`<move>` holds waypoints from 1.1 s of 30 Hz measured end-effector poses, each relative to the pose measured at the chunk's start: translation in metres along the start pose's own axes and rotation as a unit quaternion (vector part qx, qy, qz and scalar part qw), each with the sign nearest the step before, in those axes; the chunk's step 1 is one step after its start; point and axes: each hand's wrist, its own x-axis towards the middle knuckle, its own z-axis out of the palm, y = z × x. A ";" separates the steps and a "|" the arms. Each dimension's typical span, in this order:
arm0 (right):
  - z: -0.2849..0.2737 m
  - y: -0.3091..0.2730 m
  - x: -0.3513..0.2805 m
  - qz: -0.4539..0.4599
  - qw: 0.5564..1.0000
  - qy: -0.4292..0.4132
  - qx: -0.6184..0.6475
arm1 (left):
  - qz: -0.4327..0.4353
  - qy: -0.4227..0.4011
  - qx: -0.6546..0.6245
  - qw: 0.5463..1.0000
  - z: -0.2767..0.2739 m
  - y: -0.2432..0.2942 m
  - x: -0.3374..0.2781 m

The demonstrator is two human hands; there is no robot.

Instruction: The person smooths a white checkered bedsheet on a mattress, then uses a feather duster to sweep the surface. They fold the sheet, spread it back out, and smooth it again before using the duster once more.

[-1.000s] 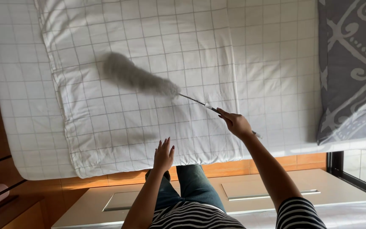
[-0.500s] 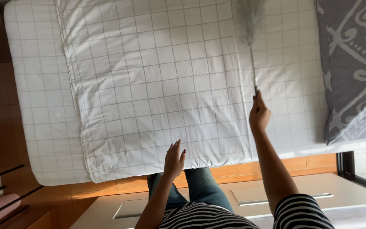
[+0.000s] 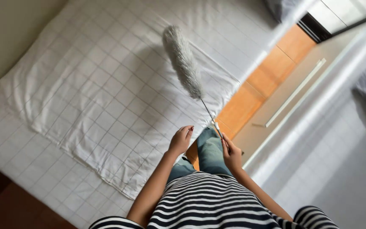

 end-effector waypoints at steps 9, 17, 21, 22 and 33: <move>0.126 -0.022 -0.101 -0.047 0.988 0.033 0.140 | -0.011 -0.177 -0.312 0.933 0.087 -0.056 -0.020; 0.118 -0.031 -0.081 -0.074 0.992 -0.097 0.040 | 0.009 -0.095 -0.251 0.963 0.020 -0.081 0.017; 0.100 0.032 -0.113 0.028 0.983 -0.182 -0.002 | -0.003 -0.002 0.006 1.000 0.008 -0.178 0.040; 0.092 0.051 -0.128 0.036 0.983 -0.178 0.002 | -0.003 -0.011 0.009 1.000 0.006 -0.176 0.031; 0.013 0.249 -0.306 0.379 0.894 0.164 0.174 | -0.002 -0.111 0.321 0.941 0.107 -0.120 -0.068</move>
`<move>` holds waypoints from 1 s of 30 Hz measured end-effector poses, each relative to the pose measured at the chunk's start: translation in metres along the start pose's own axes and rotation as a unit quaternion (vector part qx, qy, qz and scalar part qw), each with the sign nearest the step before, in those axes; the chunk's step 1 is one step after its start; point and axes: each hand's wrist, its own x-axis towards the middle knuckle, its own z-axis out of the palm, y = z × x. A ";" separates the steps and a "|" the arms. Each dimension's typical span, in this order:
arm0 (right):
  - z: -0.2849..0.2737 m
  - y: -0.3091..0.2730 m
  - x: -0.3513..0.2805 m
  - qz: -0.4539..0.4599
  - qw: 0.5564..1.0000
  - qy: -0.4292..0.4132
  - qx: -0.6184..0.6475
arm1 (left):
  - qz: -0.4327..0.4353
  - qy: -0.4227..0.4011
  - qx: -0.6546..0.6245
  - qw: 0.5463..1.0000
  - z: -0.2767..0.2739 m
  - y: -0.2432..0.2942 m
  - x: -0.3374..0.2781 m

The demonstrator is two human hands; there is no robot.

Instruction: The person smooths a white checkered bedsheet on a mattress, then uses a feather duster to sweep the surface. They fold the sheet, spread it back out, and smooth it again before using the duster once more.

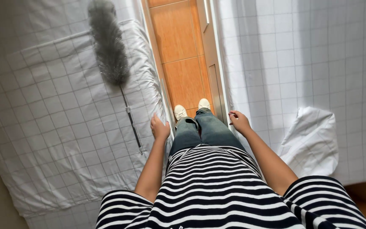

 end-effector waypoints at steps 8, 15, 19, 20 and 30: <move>0.016 0.063 -0.103 0.133 0.934 0.193 0.268 | 0.432 -0.156 0.075 0.885 0.002 0.161 -0.064; 0.055 0.120 -0.218 0.214 0.832 0.326 0.395 | 0.544 -0.220 0.121 0.801 0.046 0.210 -0.068; 0.046 0.166 -0.250 0.209 0.775 0.396 0.445 | 0.547 -0.260 0.109 0.788 0.085 0.222 -0.089; 0.044 0.182 -0.251 0.211 0.755 0.416 0.460 | 0.528 -0.297 0.143 0.783 0.093 0.226 -0.098; -0.048 0.279 -0.226 0.197 0.499 0.403 0.742 | 0.442 -0.484 0.251 0.712 0.175 0.232 -0.237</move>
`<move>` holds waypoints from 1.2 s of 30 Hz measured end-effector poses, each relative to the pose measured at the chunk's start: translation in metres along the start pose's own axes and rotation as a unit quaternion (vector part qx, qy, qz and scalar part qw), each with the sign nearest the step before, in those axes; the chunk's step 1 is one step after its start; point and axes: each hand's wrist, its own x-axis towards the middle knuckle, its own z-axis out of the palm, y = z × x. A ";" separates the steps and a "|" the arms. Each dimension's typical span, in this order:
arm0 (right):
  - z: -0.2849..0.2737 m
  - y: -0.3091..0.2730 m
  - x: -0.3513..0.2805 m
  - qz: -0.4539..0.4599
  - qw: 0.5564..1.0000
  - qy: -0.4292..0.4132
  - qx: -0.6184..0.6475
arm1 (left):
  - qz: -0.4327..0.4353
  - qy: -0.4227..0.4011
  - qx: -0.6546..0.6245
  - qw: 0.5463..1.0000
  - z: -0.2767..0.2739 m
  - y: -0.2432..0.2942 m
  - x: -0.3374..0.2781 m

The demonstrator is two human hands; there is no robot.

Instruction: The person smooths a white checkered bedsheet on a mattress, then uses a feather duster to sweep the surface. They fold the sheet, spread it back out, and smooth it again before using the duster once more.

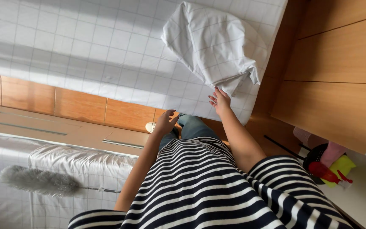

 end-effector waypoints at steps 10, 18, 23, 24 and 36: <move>0.034 -0.041 0.054 0.054 0.994 0.070 0.063 | -0.001 -0.044 0.003 0.999 0.017 0.010 0.004; 0.062 -0.061 -0.001 -0.094 0.987 -0.080 -0.108 | -0.055 -0.042 -0.137 0.988 -0.002 0.057 0.031; 0.110 -0.051 -0.129 -0.222 0.946 -0.201 -0.121 | -0.139 -0.081 -0.448 0.879 -0.036 0.104 0.053; 0.117 -0.046 -0.154 -0.270 0.920 -0.242 -0.151 | -0.168 -0.088 -0.536 0.823 -0.044 0.111 0.058; 0.088 0.016 -0.187 -0.017 0.950 -0.284 -0.129 | -0.135 -0.091 -0.307 0.938 -0.086 0.075 0.099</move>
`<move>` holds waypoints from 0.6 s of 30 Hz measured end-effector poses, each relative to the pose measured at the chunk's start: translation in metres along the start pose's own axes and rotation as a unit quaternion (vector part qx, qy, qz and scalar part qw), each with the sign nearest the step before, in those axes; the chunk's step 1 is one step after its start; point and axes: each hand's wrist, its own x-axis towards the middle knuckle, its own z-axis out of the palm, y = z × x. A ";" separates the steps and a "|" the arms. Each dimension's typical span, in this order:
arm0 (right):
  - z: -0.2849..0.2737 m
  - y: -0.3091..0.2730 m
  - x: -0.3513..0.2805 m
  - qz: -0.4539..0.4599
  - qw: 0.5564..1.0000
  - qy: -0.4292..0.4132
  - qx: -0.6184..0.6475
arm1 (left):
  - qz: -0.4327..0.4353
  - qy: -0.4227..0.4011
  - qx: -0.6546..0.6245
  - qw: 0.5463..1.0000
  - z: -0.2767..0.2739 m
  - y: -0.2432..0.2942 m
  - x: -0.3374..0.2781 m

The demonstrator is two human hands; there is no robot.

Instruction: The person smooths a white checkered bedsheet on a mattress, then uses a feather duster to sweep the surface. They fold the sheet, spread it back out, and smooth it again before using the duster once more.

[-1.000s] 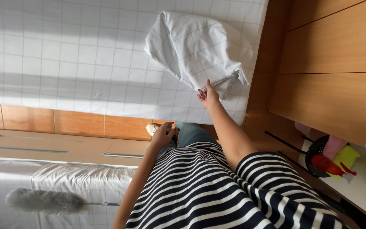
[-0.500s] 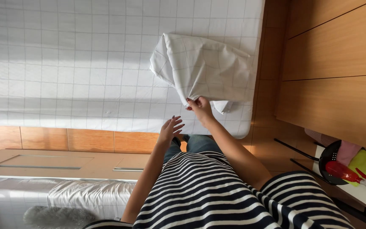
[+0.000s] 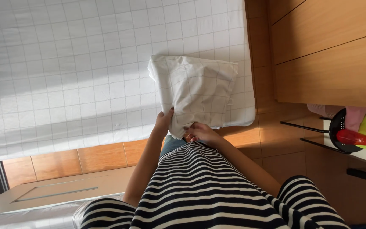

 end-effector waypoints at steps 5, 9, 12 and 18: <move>-0.072 0.046 0.013 0.035 0.947 0.159 0.277 | 0.022 -0.007 -0.080 0.997 0.000 0.039 -0.020; -0.087 0.064 0.022 0.062 0.870 0.294 0.390 | 0.052 -0.053 -0.153 0.985 -0.018 0.091 -0.075; -0.070 0.066 0.046 0.058 0.920 0.252 0.294 | 0.049 -0.049 -0.132 0.989 -0.029 0.107 -0.110; 0.008 0.002 0.093 0.037 0.942 0.119 0.310 | 0.136 -0.125 -0.081 0.979 -0.045 0.140 -0.205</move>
